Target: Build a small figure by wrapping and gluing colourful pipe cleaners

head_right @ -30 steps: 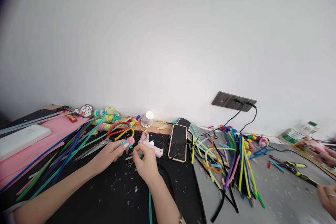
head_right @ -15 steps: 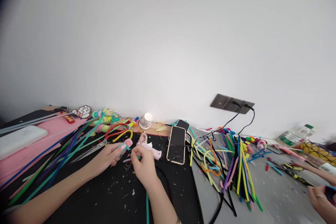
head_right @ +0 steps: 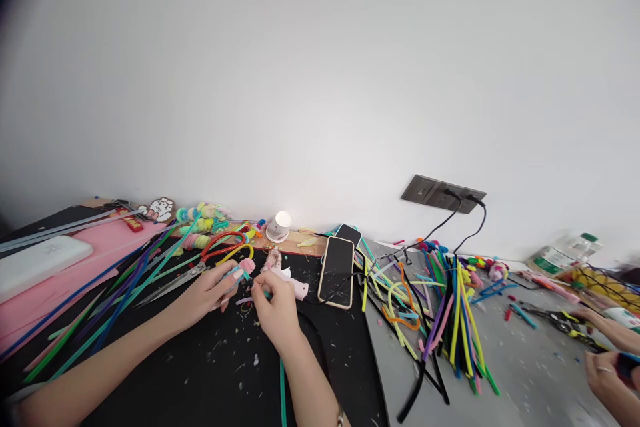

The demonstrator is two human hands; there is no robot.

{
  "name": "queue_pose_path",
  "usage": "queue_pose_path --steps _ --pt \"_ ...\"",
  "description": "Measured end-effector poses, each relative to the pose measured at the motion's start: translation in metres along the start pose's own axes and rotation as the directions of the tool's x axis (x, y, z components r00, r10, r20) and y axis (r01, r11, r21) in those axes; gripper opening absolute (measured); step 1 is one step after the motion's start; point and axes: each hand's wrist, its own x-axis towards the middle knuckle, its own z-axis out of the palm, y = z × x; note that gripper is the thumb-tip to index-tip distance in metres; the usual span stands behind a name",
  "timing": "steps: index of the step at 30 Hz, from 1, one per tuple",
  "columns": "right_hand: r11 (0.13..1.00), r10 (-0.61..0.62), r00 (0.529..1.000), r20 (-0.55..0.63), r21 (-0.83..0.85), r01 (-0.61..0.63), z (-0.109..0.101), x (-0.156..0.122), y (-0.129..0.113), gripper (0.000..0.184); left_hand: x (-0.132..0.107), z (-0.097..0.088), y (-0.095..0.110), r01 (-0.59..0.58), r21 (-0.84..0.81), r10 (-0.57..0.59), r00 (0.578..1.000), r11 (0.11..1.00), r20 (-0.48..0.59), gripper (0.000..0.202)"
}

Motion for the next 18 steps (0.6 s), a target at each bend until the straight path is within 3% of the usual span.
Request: queue_pose_path --steps 12,18 --pt "1.000 -0.023 0.999 -0.033 0.010 0.023 0.000 0.002 0.000 0.020 0.002 0.002 -0.005 -0.014 -0.108 0.018 0.999 0.994 0.035 0.032" --pt "1.000 -0.021 0.999 -0.025 -0.013 0.021 0.000 0.002 0.000 0.019 -0.001 0.000 -0.006 -0.034 0.053 0.034 0.999 0.998 -0.009 0.030"
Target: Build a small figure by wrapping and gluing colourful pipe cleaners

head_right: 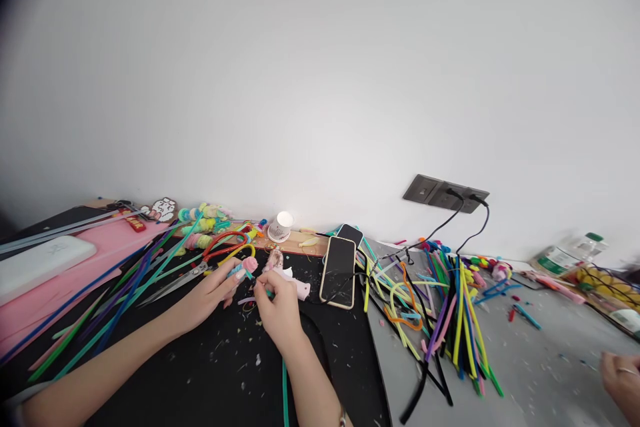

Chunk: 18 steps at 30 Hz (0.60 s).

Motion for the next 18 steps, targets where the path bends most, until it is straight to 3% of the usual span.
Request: queue_pose_path --steps 7,12,18 --pt "1.000 0.003 1.000 0.003 -0.004 -0.003 0.000 0.000 0.000 0.018 -0.003 -0.001 0.011 -0.003 0.028 0.003 1.000 1.000 -0.015 0.029" --pt "1.000 0.000 1.000 0.005 -0.001 0.000 0.000 0.000 0.000 0.019 -0.002 -0.001 0.007 -0.014 0.017 0.014 1.000 1.000 -0.012 0.030" --pt "0.996 0.042 0.998 0.044 0.077 -0.045 0.001 -0.003 0.006 0.019 0.001 0.001 -0.004 0.031 -0.158 -0.030 1.000 0.987 0.009 0.029"
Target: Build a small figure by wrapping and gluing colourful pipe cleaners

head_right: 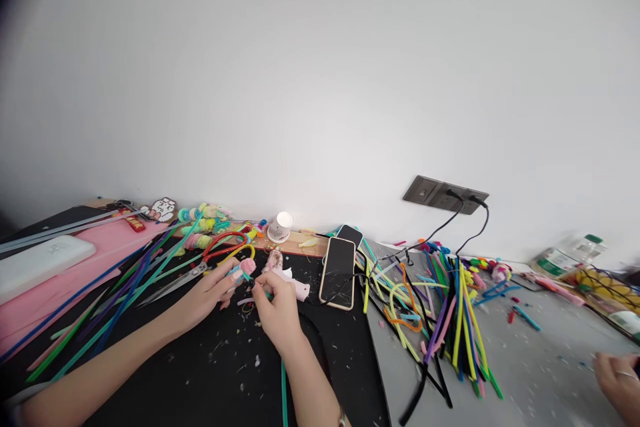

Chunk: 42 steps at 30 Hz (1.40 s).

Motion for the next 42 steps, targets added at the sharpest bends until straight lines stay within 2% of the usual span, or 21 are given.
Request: queue_pose_path --steps 8,15,23,32,37,42 --pt "0.959 0.047 0.997 0.064 0.278 -0.063 0.000 0.003 -0.001 0.024 0.001 0.004 0.010 0.134 -0.341 -0.131 0.991 0.931 0.032 0.030" --pt "0.929 0.082 0.993 0.081 0.354 -0.105 0.001 0.005 -0.002 0.025 -0.002 0.000 0.011 0.341 -0.550 -0.268 0.940 0.762 0.211 0.036" --pt "0.925 0.113 0.988 0.102 0.352 -0.142 0.000 0.007 0.000 0.025 0.000 -0.007 0.015 0.518 -0.587 -0.334 0.854 0.622 0.400 0.045" --pt "0.913 0.128 0.985 0.117 0.374 -0.164 0.000 0.006 -0.001 0.025 -0.001 -0.012 0.009 0.591 -0.558 -0.343 0.801 0.583 0.491 0.039" --pt "0.911 0.139 0.984 0.111 0.376 -0.171 -0.001 0.008 -0.001 0.025 -0.001 -0.015 0.007 0.584 -0.564 -0.310 0.802 0.583 0.510 0.037" --pt "0.916 0.146 0.985 0.091 0.364 -0.169 -0.002 0.008 -0.002 0.027 0.002 -0.011 0.008 0.495 -0.635 -0.297 0.867 0.593 0.399 0.036"
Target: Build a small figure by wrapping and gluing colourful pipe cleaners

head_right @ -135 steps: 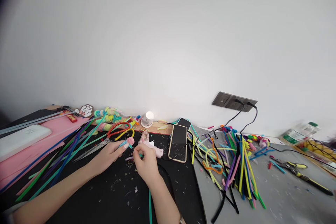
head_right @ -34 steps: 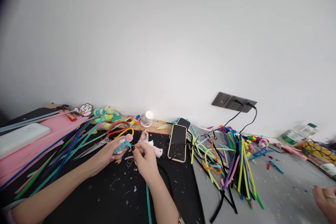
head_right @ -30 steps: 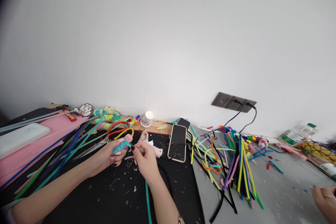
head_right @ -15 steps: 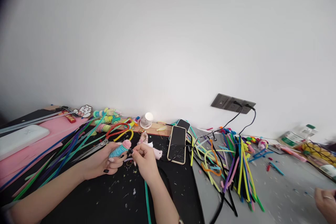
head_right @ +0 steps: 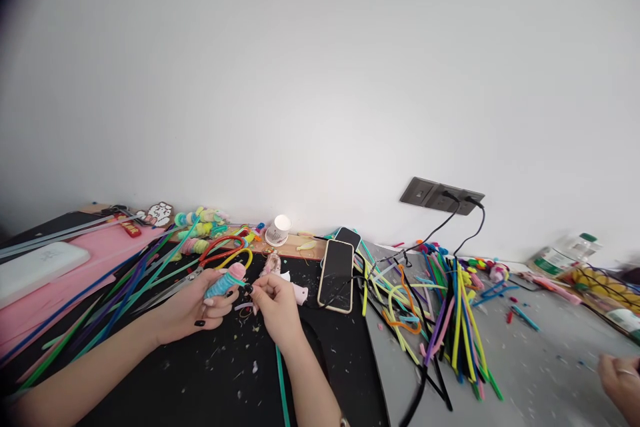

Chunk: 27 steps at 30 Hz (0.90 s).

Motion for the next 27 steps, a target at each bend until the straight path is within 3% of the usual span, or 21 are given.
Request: queue_pose_path --steps 6,14,27 --pt "0.999 0.036 0.998 -0.048 -0.012 -0.037 0.000 0.002 0.006 0.025 0.002 0.006 0.003 -0.104 -0.005 0.103 0.989 0.995 -0.107 0.038" --pt "0.999 0.031 0.999 -0.036 -0.032 -0.032 -0.001 0.002 0.004 0.025 -0.002 0.003 0.003 -0.004 -0.012 0.004 1.000 1.000 0.025 0.036" --pt "0.999 0.029 0.999 -0.022 -0.041 -0.030 0.002 0.000 -0.003 0.027 -0.006 0.002 0.002 0.090 0.096 -0.098 0.992 0.991 0.084 0.039"
